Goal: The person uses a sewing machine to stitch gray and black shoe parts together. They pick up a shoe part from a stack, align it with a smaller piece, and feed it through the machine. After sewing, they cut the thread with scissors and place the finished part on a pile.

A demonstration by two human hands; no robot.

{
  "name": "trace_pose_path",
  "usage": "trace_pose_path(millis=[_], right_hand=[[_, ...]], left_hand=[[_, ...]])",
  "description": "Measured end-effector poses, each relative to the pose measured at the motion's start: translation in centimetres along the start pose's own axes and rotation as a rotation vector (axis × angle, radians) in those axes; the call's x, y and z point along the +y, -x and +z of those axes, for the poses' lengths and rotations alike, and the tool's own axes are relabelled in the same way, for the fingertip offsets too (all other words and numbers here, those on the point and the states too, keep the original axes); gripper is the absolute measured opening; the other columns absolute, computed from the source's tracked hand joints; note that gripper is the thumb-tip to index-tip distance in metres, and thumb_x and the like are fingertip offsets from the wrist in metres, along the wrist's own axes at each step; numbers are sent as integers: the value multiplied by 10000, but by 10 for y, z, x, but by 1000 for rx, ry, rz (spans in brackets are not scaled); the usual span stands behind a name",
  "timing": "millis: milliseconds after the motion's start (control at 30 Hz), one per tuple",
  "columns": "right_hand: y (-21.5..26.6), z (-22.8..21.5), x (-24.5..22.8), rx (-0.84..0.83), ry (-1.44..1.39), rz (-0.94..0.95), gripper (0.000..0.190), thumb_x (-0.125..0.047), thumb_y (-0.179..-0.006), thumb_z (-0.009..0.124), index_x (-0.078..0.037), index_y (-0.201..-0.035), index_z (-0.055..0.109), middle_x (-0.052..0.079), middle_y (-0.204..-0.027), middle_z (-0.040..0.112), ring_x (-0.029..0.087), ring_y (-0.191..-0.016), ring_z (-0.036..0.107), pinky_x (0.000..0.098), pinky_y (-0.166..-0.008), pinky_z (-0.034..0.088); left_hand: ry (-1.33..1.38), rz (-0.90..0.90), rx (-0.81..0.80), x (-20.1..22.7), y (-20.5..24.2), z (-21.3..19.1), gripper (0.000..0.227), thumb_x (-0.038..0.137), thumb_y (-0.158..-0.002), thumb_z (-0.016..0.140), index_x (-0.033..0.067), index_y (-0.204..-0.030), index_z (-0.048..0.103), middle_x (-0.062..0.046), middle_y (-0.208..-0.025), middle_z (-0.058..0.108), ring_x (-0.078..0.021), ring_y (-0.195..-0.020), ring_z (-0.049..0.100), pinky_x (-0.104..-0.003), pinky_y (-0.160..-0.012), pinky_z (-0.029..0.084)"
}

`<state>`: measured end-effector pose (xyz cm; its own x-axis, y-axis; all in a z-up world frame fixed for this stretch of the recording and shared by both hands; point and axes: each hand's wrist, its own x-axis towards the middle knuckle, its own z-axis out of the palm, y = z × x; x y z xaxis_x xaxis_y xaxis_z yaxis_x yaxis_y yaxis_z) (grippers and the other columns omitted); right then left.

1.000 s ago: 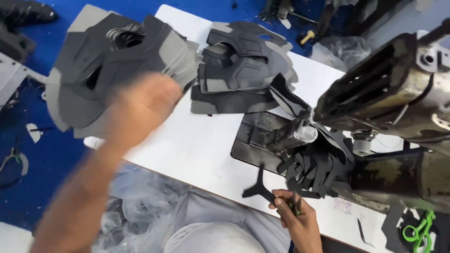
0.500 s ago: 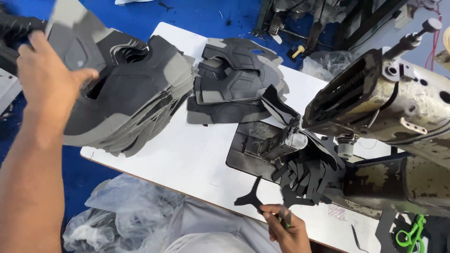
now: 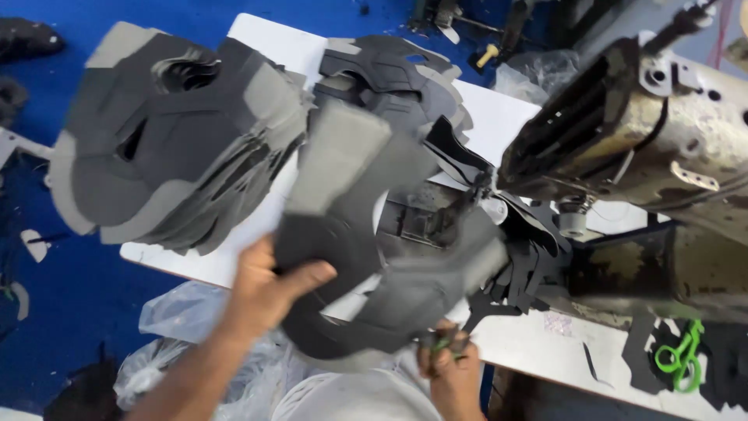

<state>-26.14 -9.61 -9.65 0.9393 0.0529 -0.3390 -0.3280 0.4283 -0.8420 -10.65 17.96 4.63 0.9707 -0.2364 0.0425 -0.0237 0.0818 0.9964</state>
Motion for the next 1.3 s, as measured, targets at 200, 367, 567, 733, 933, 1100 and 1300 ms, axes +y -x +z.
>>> trace_pose_path(millis=[200, 367, 567, 733, 933, 1100, 1300], right_hand=[[35, -48, -40, 719, 51, -289, 174, -62, -834, 777, 1, -916, 637, 46, -675, 606, 126, -509, 515, 287, -440, 374], [50, -53, -87, 921, 386, -164, 146, -130, -1007, 707, 10, -967, 702, 41, -690, 565, 100, -582, 469, 260, -507, 342], [61, -15, -111, 926, 270, -604, 221, -92, -1026, 664, 1, -1225, 641, 51, -962, 685, 55, -669, 524, 214, -582, 415], [32, -2, -80, 759, 297, -454, 260, -39, -965, 664, -2, -1222, 647, 52, -942, 707, 52, -650, 552, 209, -549, 442], [-11, 10, -59, 526, 442, -228, 233, -50, -936, 706, -27, -1168, 729, -3, -805, 657, 45, -611, 525, 205, -534, 432], [-13, 15, -66, 503, 533, -212, 236, -75, -931, 717, -38, -1163, 746, -29, -743, 646, 42, -600, 524, 206, -536, 440], [-13, 21, -71, 510, 628, -216, 241, -90, -922, 726, -55, -1158, 753, -27, -709, 639, 48, -573, 531, 217, -522, 446]], left_hand=[[312, -315, -242, -81, 6, 71, 318, 81, -866, 796, -19, -1159, 721, -78, -1067, 771, -144, -952, 700, -327, -855, 573], [239, -150, -310, -110, -5, 116, 453, 156, -972, 696, -15, -1357, 531, -39, -1235, 663, -108, -1142, 604, -286, -1013, 491], [-10, -336, -236, -131, -3, 124, 404, 192, -985, 760, -66, -1232, 572, -137, -1111, 713, -156, -996, 622, -316, -887, 542], [171, -237, -307, -127, 5, 126, 454, 167, -980, 720, -12, -1343, 514, -76, -1215, 682, -105, -1085, 627, -287, -949, 532], [226, -256, -348, -126, 12, 117, 524, 167, -927, 757, 9, -1363, 513, -47, -1188, 688, -79, -1049, 640, -285, -891, 558], [73, -271, -316, -125, 11, 116, 555, 219, -908, 809, -13, -1347, 562, -80, -1111, 728, -94, -996, 645, -279, -872, 565], [141, -267, -313, -101, 8, 119, 604, 294, -858, 805, 0, -1314, 539, -41, -1087, 723, -68, -965, 686, -260, -823, 583]])
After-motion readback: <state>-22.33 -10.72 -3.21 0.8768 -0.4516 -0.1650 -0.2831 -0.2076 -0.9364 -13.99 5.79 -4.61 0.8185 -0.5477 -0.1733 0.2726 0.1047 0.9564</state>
